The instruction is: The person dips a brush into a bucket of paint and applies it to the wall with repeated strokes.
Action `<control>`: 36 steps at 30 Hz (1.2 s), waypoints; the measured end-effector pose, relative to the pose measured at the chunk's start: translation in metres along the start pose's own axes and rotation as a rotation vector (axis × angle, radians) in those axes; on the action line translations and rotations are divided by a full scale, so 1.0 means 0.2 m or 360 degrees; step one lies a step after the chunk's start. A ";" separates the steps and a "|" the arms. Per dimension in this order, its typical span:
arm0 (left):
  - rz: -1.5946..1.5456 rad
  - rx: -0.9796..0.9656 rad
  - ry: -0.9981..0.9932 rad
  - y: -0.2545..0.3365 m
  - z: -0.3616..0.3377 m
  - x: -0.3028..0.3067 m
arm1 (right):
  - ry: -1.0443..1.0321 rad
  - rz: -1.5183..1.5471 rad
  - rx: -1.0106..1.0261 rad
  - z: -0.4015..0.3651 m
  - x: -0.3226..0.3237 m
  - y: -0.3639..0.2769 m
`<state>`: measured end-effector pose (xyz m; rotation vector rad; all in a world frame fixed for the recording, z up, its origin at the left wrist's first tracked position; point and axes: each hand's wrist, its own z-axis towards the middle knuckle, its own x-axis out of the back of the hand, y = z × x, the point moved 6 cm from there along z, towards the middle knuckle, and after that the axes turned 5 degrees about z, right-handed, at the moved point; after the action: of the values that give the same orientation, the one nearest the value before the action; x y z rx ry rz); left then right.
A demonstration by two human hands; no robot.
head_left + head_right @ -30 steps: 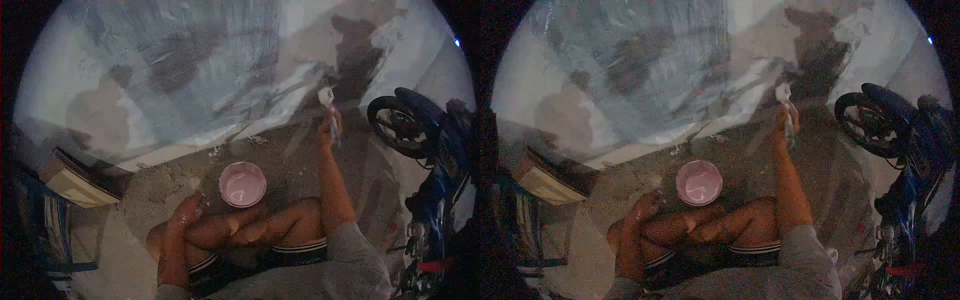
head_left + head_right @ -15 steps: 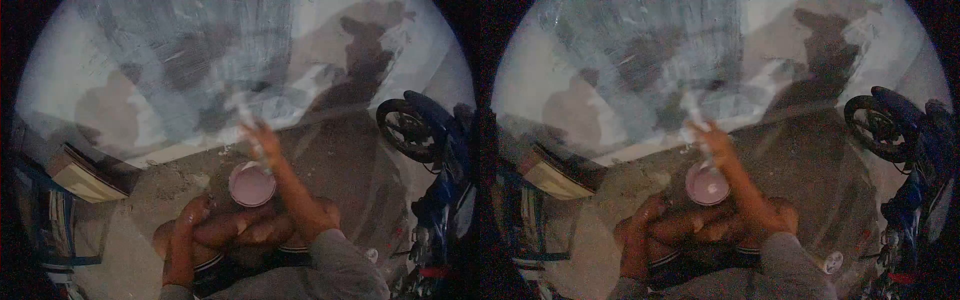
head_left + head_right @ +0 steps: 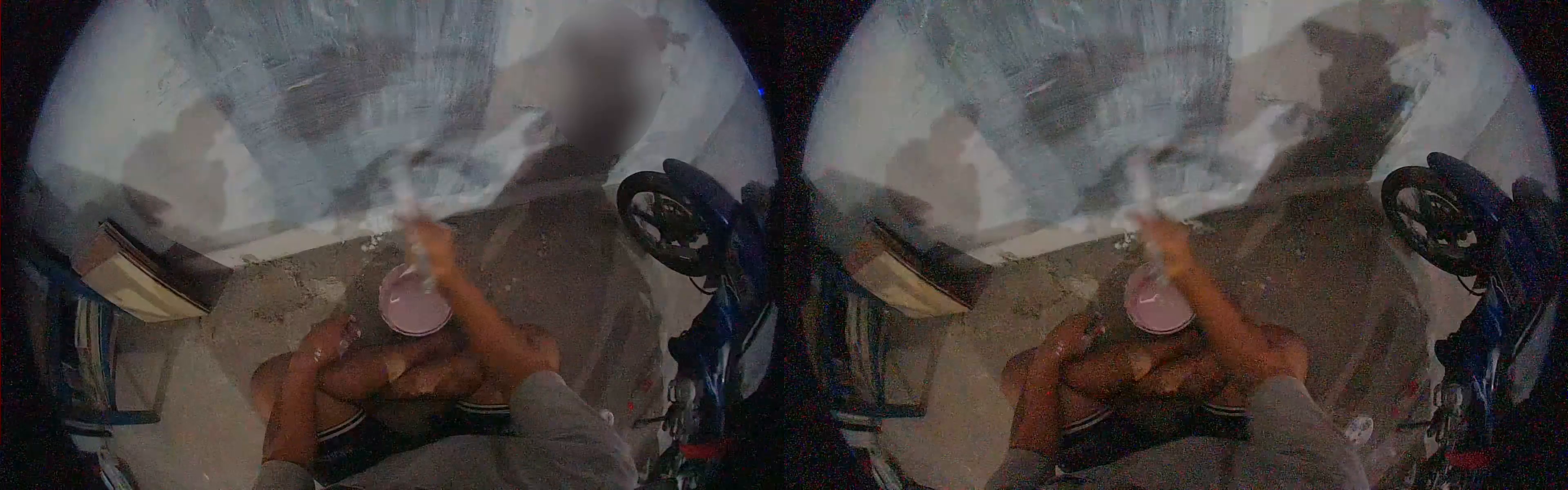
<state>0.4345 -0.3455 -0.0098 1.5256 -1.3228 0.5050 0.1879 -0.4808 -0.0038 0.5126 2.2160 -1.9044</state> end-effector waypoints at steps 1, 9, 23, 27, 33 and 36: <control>0.0041 0.0009 -0.0080 -0.03 0.03 -0.04 | -0.0082 -0.0138 -0.0128 -0.06 -0.13 0.08; 0.0098 -0.0022 -0.0150 -0.06 -0.01 -0.07 | -0.0551 -0.0954 0.1202 -0.24 -0.27 -0.33; 0.0132 -0.0025 -0.0060 -0.04 0.04 -0.08 | 0.0089 -0.0929 0.1626 -0.08 0.14 -0.28; 0.0065 -0.0146 0.0118 -0.10 0.04 -0.12 | -0.0822 -0.1012 0.1235 -0.18 -0.29 0.09; -0.0118 0.0015 -0.0074 -0.04 -0.02 -0.04 | 0.0246 -0.0996 0.1040 0.03 0.18 -0.04; -0.0009 -0.0004 -0.0081 -0.10 0.00 -0.09 | 0.0582 -0.0730 0.1414 0.03 0.47 -0.35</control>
<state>0.4464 -0.3389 -0.0323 1.5487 -1.3575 0.4637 0.0752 -0.4821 0.0276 0.5125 1.6168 -3.2684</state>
